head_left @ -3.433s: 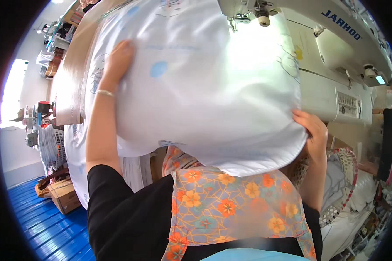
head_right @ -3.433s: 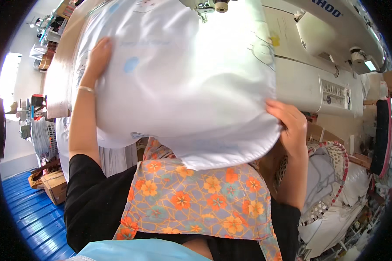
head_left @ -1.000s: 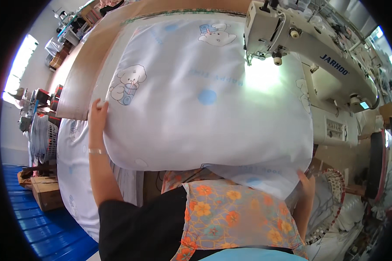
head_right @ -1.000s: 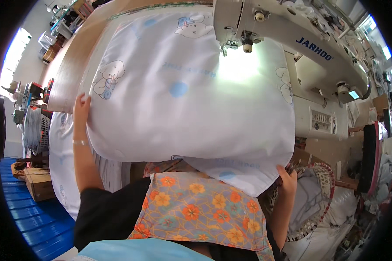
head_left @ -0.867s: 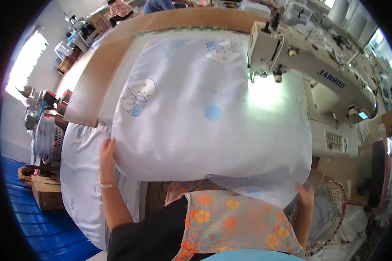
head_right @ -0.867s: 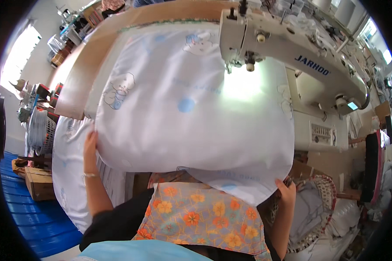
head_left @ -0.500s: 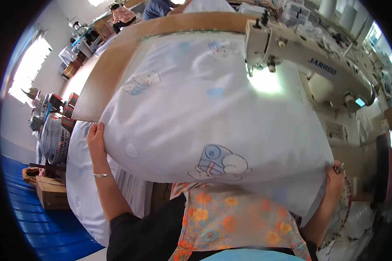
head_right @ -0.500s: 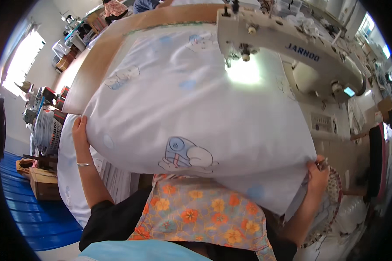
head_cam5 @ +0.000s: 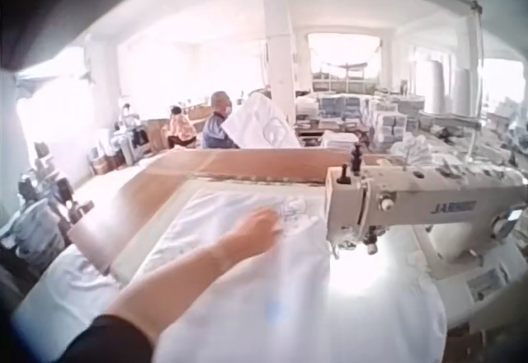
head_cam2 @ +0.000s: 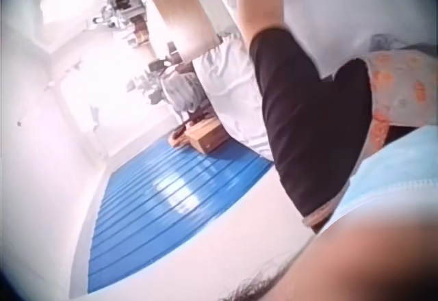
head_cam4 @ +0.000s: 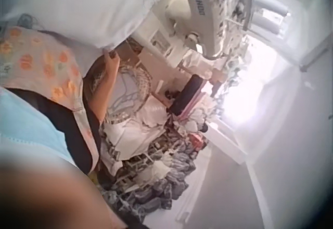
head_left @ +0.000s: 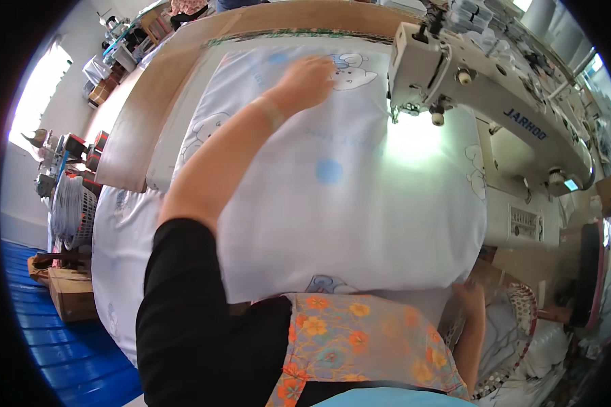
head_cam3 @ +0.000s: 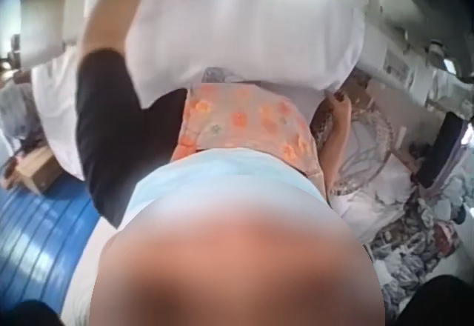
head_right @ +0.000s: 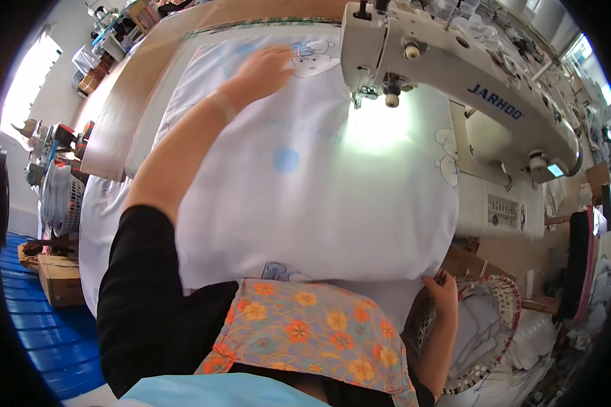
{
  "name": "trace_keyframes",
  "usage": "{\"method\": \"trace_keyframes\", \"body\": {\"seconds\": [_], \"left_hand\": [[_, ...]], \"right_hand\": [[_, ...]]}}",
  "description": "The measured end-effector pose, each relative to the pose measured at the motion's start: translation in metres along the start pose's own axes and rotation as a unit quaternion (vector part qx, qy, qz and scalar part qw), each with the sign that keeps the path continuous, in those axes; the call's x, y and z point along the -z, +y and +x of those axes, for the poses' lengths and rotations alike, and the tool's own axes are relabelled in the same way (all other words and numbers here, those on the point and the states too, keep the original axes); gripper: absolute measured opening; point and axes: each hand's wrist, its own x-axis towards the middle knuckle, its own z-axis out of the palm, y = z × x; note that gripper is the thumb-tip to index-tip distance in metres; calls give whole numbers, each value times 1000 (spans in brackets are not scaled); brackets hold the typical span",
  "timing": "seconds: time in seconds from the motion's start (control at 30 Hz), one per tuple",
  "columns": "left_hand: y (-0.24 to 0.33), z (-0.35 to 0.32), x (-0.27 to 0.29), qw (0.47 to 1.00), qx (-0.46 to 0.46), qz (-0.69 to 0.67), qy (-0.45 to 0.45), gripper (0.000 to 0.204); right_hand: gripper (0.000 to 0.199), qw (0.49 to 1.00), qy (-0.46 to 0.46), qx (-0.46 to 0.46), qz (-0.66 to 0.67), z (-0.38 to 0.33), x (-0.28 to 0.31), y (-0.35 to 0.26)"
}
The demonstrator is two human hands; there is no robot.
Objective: Sewing a pocket onto a piece of fabric using an industrial sewing machine.
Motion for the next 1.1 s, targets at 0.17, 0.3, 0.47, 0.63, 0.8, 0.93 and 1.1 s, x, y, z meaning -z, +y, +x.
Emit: {"method": "trace_keyframes", "body": {"seconds": [0.17,0.3,0.47,0.63,0.8,0.93,1.1], "left_hand": [[-2,84,-102,986,133,2,-101,49],[0,91,-112,976,178,16,-125,56],[-4,83,-110,980,165,18,-113,55],[-1,80,-118,994,69,35,-79,38],[9,-1,-74,989,-146,7,-24,38],[121,-59,22,971,-92,-152,-162,56],[188,-89,46,961,-148,-69,-222,64]], "right_hand": [[14,997,12,-72,28,-1,4,-5],[23,991,-6,-113,69,1,15,17],[30,989,-38,-142,23,11,11,20],[28,996,-42,-49,-64,17,-4,15],[21,989,71,51,-121,7,-6,33],[18,963,240,103,-63,-29,40,28],[29,918,348,-26,-187,-50,147,86]]}}
